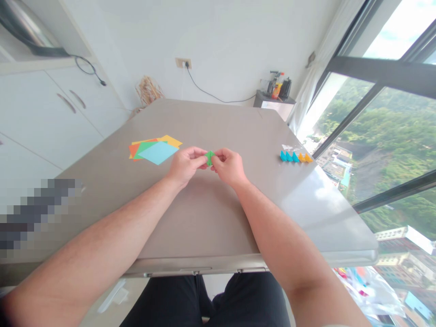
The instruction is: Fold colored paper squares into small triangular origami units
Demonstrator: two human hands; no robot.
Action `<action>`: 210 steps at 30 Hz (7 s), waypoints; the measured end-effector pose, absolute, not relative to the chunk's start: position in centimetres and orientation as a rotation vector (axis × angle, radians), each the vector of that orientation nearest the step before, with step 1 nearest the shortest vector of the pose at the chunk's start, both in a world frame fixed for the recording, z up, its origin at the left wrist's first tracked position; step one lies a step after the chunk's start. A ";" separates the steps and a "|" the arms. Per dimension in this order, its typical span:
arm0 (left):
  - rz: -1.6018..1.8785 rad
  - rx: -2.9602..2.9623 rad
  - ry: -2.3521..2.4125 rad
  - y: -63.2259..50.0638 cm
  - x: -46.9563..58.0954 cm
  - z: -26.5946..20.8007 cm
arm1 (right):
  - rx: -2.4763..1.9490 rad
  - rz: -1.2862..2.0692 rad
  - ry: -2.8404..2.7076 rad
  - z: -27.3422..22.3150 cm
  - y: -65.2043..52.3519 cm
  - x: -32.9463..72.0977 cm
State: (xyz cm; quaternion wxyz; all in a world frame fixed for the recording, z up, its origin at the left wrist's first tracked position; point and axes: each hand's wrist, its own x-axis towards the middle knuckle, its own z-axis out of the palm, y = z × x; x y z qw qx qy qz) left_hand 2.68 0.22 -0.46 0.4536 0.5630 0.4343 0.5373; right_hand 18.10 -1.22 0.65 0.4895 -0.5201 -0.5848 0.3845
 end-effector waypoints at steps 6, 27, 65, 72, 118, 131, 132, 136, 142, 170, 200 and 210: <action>1.312 1.274 1.025 -0.1 2.9 -0.1 | -1.147 0.931 -1.494 0.7 -1.3 18.5; 1.348 1.265 0.983 -0.2 2.6 0.2 | -0.999 1.151 -1.375 0.7 -1.1 19.1; 1.393 1.743 1.187 -0.3 2.5 -0.4 | -0.992 1.162 -1.350 0.4 -0.9 19.0; 1.368 1.747 1.172 -0.2 2.4 -0.5 | -0.984 1.131 -1.376 0.1 -0.6 19.2; 1.426 1.332 1.022 0.2 2.6 -0.5 | -1.090 1.152 -1.410 0.1 -1.0 18.9; 1.421 1.269 1.043 0.4 2.6 -0.7 | -1.124 0.963 -1.448 -0.2 -0.9 18.4; 1.424 1.280 1.049 0.5 2.6 -0.8 | -1.111 0.963 -1.467 -0.2 -0.9 18.3; 1.389 1.395 1.052 0.6 2.6 -1.3 | -1.140 0.956 -1.472 -0.1 -0.9 18.3; 1.279 1.668 1.002 0.2 2.3 -1.2 | -1.145 1.046 -1.371 0.1 -0.6 18.6; 1.348 1.342 1.040 0.0 2.8 -0.9 | -1.124 0.653 -1.594 -0.7 -0.8 18.2; 1.410 1.079 1.022 0.0 3.3 -0.6 | -1.069 0.428 -1.693 -0.8 -1.0 18.1; 1.437 0.966 0.919 0.1 3.0 -0.4 | -1.114 0.423 -1.676 -0.6 -1.3 17.7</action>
